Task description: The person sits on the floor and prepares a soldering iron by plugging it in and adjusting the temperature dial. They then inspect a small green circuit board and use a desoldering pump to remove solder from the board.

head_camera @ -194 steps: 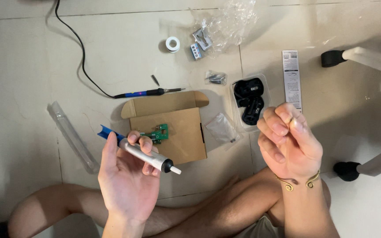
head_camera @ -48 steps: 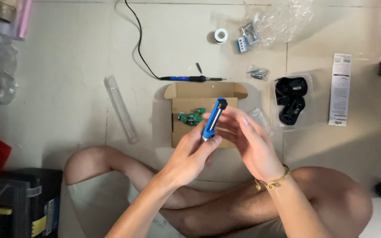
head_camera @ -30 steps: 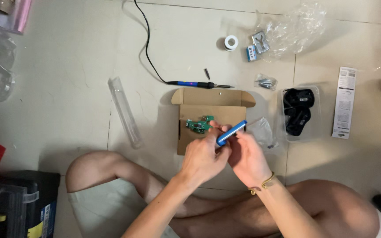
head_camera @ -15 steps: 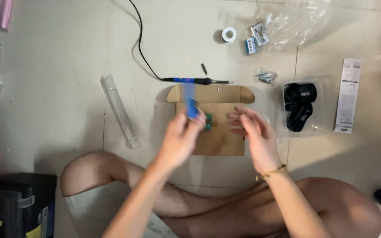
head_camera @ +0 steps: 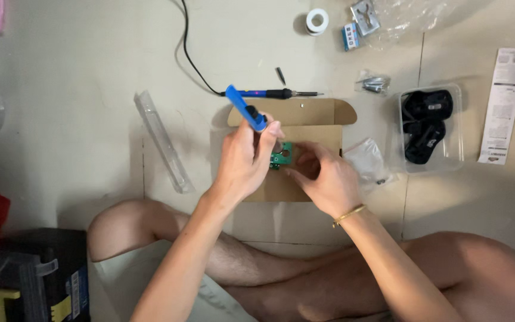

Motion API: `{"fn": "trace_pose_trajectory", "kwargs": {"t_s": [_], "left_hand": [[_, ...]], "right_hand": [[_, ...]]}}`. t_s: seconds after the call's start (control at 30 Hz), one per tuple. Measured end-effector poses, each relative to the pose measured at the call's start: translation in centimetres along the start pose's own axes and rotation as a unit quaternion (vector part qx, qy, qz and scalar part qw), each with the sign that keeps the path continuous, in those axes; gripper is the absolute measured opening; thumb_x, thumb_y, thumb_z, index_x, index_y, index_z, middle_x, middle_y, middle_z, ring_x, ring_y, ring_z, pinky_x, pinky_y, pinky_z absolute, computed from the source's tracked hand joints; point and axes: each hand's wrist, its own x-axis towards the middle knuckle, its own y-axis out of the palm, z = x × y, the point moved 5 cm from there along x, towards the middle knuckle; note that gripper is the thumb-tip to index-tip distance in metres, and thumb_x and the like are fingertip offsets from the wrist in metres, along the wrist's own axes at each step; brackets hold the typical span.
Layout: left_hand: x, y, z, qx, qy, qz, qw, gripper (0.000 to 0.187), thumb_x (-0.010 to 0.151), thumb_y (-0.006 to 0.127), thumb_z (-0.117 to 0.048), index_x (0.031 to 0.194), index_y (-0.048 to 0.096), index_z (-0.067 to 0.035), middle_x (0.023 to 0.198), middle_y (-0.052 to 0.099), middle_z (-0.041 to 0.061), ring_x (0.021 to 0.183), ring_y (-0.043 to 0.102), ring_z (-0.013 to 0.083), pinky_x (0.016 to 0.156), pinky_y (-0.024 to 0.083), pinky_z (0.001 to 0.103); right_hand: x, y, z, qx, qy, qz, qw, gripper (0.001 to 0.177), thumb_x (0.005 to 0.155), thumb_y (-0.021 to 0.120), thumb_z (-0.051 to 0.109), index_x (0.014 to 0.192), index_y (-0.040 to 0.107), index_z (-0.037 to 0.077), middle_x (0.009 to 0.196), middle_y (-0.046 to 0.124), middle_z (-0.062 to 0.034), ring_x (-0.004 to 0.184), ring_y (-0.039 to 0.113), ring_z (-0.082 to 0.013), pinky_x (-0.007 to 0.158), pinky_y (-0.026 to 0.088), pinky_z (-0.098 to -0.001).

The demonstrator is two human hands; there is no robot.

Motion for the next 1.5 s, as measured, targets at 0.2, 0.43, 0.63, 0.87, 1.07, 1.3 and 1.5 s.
{"fn": "trace_pose_trajectory", "kwargs": {"t_s": [0.2,0.43,0.63,0.87,1.07,1.3,1.5], "left_hand": [[0.8,1.5,0.1,0.103,0.048,0.013,0.993,0.020,0.107,0.059,-0.023,0.112,0.056,-0.004,0.085,0.069,0.013,0.074,0.069,0.0326,0.068,0.055,0.041],[1.1,2.0,0.5,0.123,0.075,0.011,0.990,0.021,0.108,0.060,-0.025,0.113,0.057,-0.005,0.087,0.068,0.016,0.080,0.069,0.0369,0.070,0.055,0.044],[1.4,2.5,0.4,0.158,0.047,0.034,0.986,0.026,0.107,0.059,-0.029,0.114,0.057,-0.003,0.081,0.066,0.016,0.074,0.067,0.0374,0.067,0.054,0.045],[2.0,3.2,0.0,0.225,-0.003,0.090,0.970,0.035,0.105,0.057,-0.035,0.106,0.055,0.000,0.074,0.064,0.017,0.062,0.065,0.0342,0.058,0.052,0.046],[1.9,3.4,-0.7,0.245,0.016,0.097,0.964,0.036,0.104,0.057,-0.035,0.108,0.056,0.000,0.079,0.067,0.019,0.066,0.067,0.0390,0.060,0.054,0.049],[2.3,3.6,-0.7,0.259,0.024,0.131,0.957,0.044,0.104,0.052,-0.041,0.118,0.057,0.001,0.080,0.071,0.021,0.073,0.070,0.0426,0.068,0.056,0.050],[2.7,3.4,-0.4,0.265,0.029,0.127,0.955,0.043,0.104,0.052,-0.041,0.116,0.060,0.000,0.079,0.071,0.021,0.072,0.069,0.0430,0.069,0.055,0.051]], "right_hand": [[0.9,0.4,0.0,-0.003,-0.042,0.000,0.999,0.052,0.075,0.086,0.026,0.122,0.068,0.015,0.091,0.076,0.0031,0.079,0.074,-0.0159,0.069,0.058,-0.0339],[0.9,0.5,-0.5,0.040,-0.014,0.005,0.999,0.046,0.076,0.085,0.025,0.120,0.071,0.018,0.089,0.076,0.0030,0.075,0.074,-0.0149,0.069,0.059,-0.0324],[1.1,0.6,-0.6,0.022,-0.002,0.011,1.000,0.042,0.077,0.084,0.025,0.117,0.072,0.018,0.087,0.076,0.0039,0.074,0.074,-0.0147,0.067,0.058,-0.0335],[1.1,0.6,-0.7,0.015,-0.028,-0.018,0.999,0.039,0.077,0.084,0.027,0.112,0.071,0.016,0.086,0.076,0.0023,0.074,0.074,-0.0185,0.066,0.058,-0.0359],[1.4,0.7,-0.9,-0.007,-0.050,-0.027,0.998,0.028,0.080,0.083,0.032,0.099,0.070,0.015,0.087,0.077,0.0004,0.075,0.074,-0.0237,0.065,0.057,-0.0387],[1.9,0.6,-0.5,-0.007,-0.060,-0.034,0.998,0.031,0.076,0.084,0.031,0.098,0.070,0.015,0.083,0.075,-0.0009,0.073,0.072,-0.0273,0.063,0.056,-0.0417],[1.8,0.7,-0.7,0.003,-0.045,-0.029,0.999,0.028,0.078,0.083,0.032,0.096,0.069,0.016,0.082,0.075,0.0002,0.072,0.072,-0.0265,0.062,0.056,-0.0415]]}}
